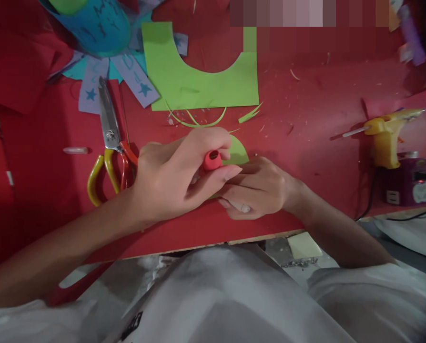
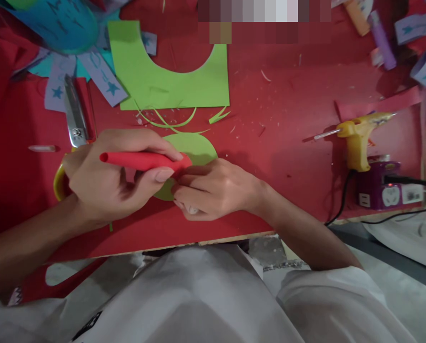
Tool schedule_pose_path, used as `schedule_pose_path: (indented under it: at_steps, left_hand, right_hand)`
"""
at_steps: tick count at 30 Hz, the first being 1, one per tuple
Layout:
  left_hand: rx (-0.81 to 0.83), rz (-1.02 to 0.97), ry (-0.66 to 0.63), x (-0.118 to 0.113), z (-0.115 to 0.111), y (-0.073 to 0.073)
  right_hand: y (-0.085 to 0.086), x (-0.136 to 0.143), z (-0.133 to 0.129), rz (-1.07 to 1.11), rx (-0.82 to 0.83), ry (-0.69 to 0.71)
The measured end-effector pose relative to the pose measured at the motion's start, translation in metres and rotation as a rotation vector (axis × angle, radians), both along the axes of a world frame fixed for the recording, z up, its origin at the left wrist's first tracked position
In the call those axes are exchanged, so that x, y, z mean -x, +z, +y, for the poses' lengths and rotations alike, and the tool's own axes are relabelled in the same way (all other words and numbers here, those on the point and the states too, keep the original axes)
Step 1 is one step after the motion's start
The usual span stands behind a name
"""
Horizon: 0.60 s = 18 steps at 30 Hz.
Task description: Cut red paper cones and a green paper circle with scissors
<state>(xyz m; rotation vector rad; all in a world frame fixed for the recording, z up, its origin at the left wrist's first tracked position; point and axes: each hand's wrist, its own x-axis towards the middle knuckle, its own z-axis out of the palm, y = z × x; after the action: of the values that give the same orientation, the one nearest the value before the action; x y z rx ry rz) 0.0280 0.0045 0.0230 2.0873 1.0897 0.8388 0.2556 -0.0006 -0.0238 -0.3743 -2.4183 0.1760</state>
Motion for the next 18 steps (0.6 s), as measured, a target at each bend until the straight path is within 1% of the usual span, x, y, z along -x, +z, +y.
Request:
schedule_pose_path:
  at_steps: [3,6,11,18]
  left_hand:
    - [0.002,0.03,0.003,-0.0002,-0.0002,0.0]
    - [0.003,0.005,0.014,-0.0007,-0.001,-0.0001]
    - [0.018,0.016,0.02,-0.0011,-0.0014,-0.0009]
    - [-0.007,-0.01,0.014,-0.001,-0.0013,-0.0027]
  right_hand:
    - [-0.0031,-0.0038,0.0012,-0.023,0.007,0.013]
    - [-0.0045,-0.0035,0.0012,0.018,0.029,0.029]
    - [-0.0011,0.0005,-0.0022,0.03,0.12,-0.034]
    - [-0.003,0.0,0.0,0.095,0.164,-0.044]
